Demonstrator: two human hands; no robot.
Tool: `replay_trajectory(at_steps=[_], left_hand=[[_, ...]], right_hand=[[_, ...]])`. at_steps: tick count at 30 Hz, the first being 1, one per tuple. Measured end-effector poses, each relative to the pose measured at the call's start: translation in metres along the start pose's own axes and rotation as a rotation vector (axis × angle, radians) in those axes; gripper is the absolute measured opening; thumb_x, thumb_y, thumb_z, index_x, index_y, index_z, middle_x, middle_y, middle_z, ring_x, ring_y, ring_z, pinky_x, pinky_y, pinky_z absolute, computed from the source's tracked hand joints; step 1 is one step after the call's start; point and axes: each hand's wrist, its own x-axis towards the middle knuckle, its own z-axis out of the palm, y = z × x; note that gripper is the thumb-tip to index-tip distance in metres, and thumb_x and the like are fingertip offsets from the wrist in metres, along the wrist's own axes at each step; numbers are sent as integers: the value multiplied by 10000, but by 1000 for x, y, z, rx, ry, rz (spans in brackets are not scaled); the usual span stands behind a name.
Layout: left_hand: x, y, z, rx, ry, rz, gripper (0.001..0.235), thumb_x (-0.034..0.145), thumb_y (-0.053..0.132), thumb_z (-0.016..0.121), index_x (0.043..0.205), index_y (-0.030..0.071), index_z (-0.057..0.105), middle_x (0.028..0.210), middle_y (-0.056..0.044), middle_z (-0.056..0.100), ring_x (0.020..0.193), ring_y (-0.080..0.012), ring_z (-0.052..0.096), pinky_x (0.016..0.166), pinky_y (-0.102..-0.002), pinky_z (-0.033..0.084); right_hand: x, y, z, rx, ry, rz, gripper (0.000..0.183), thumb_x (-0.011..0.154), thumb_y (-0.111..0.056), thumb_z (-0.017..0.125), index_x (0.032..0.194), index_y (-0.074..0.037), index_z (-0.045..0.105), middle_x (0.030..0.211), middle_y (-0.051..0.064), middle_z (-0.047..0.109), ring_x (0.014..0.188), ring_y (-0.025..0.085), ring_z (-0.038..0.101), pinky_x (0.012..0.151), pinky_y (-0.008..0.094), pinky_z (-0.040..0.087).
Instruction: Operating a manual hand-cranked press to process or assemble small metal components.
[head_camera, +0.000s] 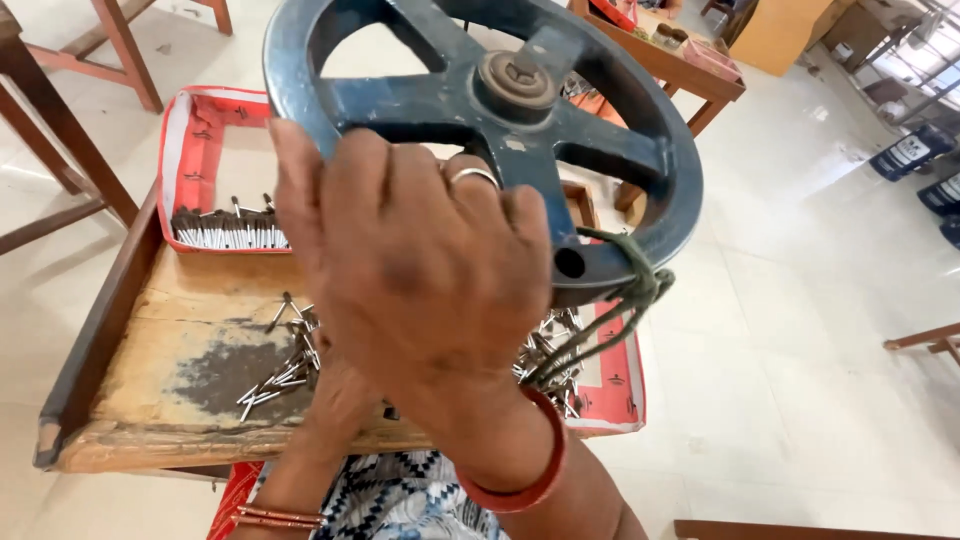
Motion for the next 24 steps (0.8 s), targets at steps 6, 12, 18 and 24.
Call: replay_trajectory(at_steps=[6, 12, 18, 24], left_hand=[[8, 17, 14, -57, -27, -108, 273, 830, 268, 725, 1081, 167, 754, 1117, -42, 709, 1092, -235, 614, 960, -512, 337], [-3, 43, 53, -248, 49, 88, 319, 906, 76, 652, 1220, 66, 709, 1170, -110, 723, 1081, -291, 662, 984, -439, 501], [-36, 36, -5, -399, -71, -87, 196, 866, 233, 760, 906, 57, 684, 982, -131, 679, 972, -362, 662, 835, -467, 530], [-93, -95, -72, 148, -188, -614, 148, 923, 186, 678, 957, 51, 727, 1040, -157, 708, 913, -354, 697, 821, -461, 573]], right_hand=[[-38, 82, 1, 388, 6, 16, 385, 1086, -329, 571, 790, -115, 690, 665, -11, 587, 611, 156, 460, 690, 333, 353], [-54, 116, 16, 701, 176, 134, 558, 1183, -331, 514, 781, 15, 685, 707, 74, 644, 690, 222, 599, 753, 311, 402], [-58, 97, 14, 625, 201, 98, 610, 1198, -346, 446, 772, 9, 700, 696, 88, 646, 687, 232, 625, 780, 305, 398], [-65, 99, 18, 522, 194, 84, 623, 1215, -335, 432, 816, 36, 735, 744, 108, 673, 716, 245, 617, 808, 305, 426]])
